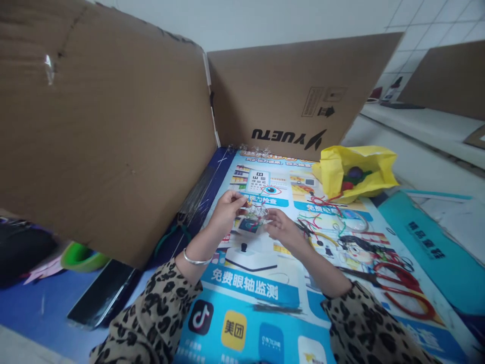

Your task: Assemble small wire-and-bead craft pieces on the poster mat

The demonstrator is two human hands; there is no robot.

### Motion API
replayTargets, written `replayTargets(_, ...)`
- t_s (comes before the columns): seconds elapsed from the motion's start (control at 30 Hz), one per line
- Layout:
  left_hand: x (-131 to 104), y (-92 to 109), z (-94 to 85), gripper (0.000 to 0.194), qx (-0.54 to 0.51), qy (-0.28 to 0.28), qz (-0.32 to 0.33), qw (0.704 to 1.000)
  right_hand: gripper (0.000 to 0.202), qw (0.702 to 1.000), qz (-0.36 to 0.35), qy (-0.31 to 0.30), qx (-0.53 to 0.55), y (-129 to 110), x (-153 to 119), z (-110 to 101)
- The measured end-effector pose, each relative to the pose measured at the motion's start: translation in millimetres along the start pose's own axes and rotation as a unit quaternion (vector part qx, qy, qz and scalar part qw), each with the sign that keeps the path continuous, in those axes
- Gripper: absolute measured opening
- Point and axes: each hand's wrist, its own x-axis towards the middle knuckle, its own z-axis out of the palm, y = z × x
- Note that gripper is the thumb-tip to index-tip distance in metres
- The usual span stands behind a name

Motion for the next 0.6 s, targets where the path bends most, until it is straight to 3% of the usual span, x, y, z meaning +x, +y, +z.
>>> replayTargets(0.2,-25.0,8.6,14.4,0.021,-0.007,-0.062,-0.003,0.998,0.050,0.978,0.063,-0.030,0.195,-16.3,-29.7,4.8)
replayTargets(0.4,-47.7,5.7,23.1,0.017,0.016,-0.130,0.028,0.991,0.037,0.923,0.091,-0.074,0.367,-11.7,-50.4,1.7)
replayTargets(0.6,-63.7,0.0,24.4,0.014,-0.037,-0.211,0.051,0.976,0.027,0.899,0.118,-0.087,0.413,-8.1,-60.4,1.9)
